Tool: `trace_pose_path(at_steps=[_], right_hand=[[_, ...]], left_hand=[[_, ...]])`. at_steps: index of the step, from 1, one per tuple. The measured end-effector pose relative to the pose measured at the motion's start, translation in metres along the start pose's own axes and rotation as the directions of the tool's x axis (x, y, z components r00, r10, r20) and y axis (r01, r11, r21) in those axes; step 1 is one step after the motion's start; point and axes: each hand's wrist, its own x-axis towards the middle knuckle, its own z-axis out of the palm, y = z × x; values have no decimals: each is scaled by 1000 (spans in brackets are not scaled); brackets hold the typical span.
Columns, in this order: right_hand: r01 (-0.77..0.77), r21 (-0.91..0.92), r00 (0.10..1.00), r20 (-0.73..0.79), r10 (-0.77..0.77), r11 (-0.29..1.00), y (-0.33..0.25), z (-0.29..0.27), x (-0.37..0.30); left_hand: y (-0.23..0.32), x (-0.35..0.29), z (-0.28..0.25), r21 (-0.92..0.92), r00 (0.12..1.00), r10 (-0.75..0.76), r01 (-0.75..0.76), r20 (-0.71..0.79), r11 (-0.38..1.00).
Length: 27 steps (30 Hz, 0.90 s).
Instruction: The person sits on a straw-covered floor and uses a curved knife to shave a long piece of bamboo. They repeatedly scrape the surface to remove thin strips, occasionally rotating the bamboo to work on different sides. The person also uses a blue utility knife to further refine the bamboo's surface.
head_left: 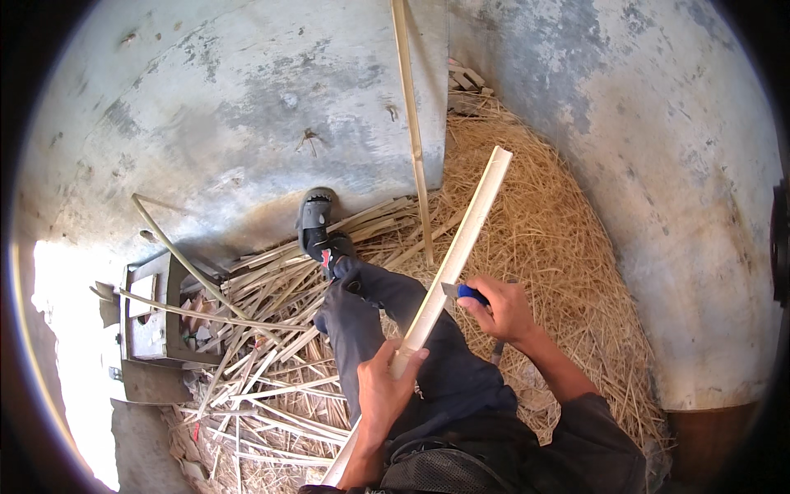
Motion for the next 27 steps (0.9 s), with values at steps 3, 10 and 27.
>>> trace_pose_path(at_steps=[3,10,27], right_hand=[[72,22,997,19,-73,997,-13,7,-8],[145,18,989,-6,-145,989,-31,29,-19],[196,-118,981,13,-196,974,-19,19,-4]], left_hand=[[3,2,0,-51,999,-30,32,40,998],[-4,9,7,-251,993,-65,89,103,964],[-15,2,2,-253,979,-170,195,116,948]])
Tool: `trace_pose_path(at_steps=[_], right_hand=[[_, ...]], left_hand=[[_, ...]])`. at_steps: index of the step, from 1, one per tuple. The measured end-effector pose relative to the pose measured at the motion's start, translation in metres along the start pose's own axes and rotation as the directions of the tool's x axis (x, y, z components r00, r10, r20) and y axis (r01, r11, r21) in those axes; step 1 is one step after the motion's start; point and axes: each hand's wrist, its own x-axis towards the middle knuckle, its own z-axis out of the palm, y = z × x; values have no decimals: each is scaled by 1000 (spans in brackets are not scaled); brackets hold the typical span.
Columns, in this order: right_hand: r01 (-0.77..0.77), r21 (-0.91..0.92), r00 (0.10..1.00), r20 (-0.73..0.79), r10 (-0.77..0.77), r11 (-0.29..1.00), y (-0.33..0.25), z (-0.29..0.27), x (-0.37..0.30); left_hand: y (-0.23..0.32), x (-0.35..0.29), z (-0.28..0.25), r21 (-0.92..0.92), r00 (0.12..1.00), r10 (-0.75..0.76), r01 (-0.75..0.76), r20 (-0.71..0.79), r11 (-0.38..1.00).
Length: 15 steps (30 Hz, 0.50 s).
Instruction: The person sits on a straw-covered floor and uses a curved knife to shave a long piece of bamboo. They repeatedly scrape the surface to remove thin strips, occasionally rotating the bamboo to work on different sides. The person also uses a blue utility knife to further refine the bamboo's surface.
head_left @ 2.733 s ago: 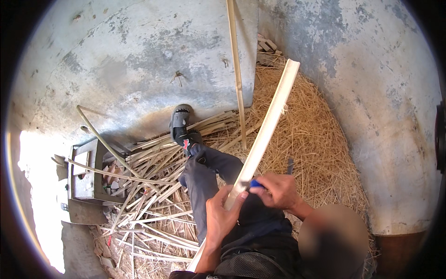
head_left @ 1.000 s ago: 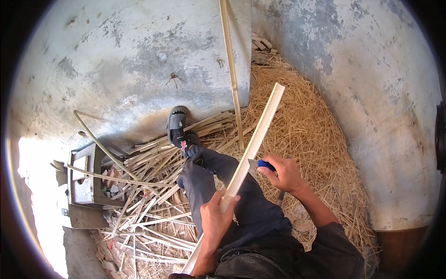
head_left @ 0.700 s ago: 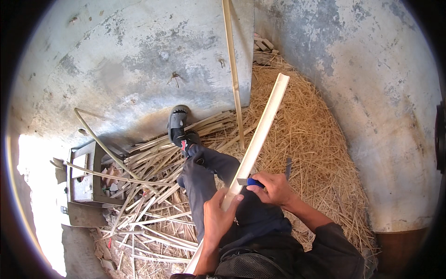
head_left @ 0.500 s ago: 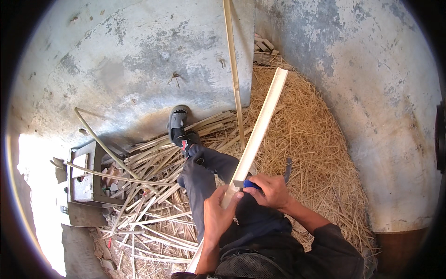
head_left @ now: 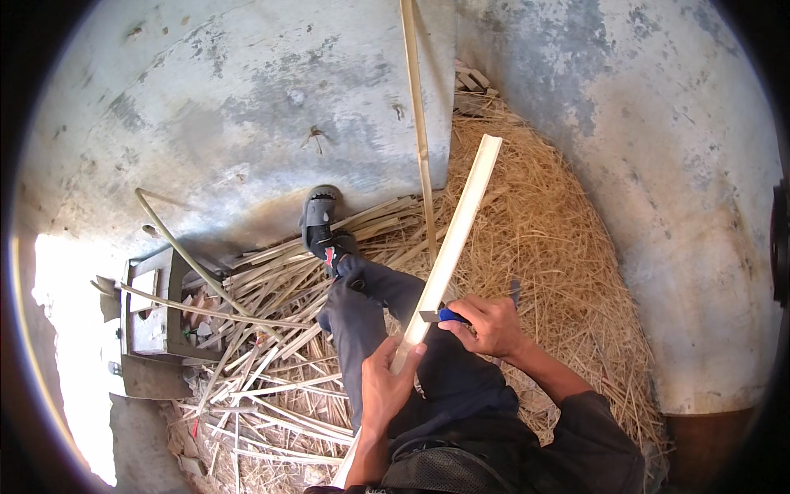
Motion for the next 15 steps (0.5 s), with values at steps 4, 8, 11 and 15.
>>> trace_pose_path(at_steps=[4,8,11,15], right_hand=[[1,-11,1000,-1,-1,1000,3,0,2],[15,-72,999,30,-13,997,0,-6,5],[-185,-40,963,-206,173,982,38,-6,15],[-196,-94,969,-173,178,976,110,-24,20]], left_hand=[[-8,-2,-3,46,999,43,-43,3,998],[-9,-4,-5,42,998,65,-65,-5,997],[-9,-17,-12,66,999,-31,29,26,997],[-28,-32,-21,83,985,-145,138,90,987]])
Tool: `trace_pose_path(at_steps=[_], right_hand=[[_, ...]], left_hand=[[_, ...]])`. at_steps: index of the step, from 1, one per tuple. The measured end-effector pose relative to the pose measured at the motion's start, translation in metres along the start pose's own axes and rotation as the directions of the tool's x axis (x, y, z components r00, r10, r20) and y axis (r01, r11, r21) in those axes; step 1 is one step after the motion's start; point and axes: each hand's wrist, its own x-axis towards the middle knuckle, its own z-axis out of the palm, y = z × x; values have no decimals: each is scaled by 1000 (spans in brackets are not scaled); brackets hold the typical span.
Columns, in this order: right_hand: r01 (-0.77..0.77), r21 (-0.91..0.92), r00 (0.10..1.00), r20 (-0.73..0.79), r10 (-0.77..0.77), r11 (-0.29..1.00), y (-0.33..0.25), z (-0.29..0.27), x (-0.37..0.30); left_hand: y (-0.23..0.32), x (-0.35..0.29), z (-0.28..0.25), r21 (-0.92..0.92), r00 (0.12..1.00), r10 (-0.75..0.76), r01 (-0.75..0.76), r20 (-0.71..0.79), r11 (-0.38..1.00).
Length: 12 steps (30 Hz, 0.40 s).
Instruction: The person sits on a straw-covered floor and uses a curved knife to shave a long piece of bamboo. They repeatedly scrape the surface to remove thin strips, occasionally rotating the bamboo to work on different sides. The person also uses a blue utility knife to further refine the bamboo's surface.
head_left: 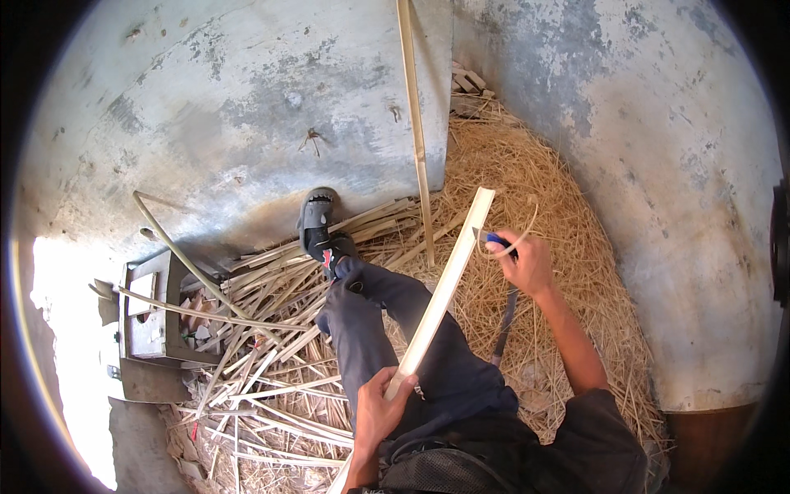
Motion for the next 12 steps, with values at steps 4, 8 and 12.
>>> trace_pose_path(at_steps=[4,8,12], right_hand=[[-105,-41,994,19,105,994,54,1,14],[-501,-152,865,-51,499,852,140,-37,37],[-556,-494,653,237,719,668,177,-54,29]], left_hand=[[-12,-8,-5,73,1000,21,-21,11,997],[-41,-23,-21,45,998,-8,6,63,999],[-47,-21,-33,209,995,-101,101,-10,973]])
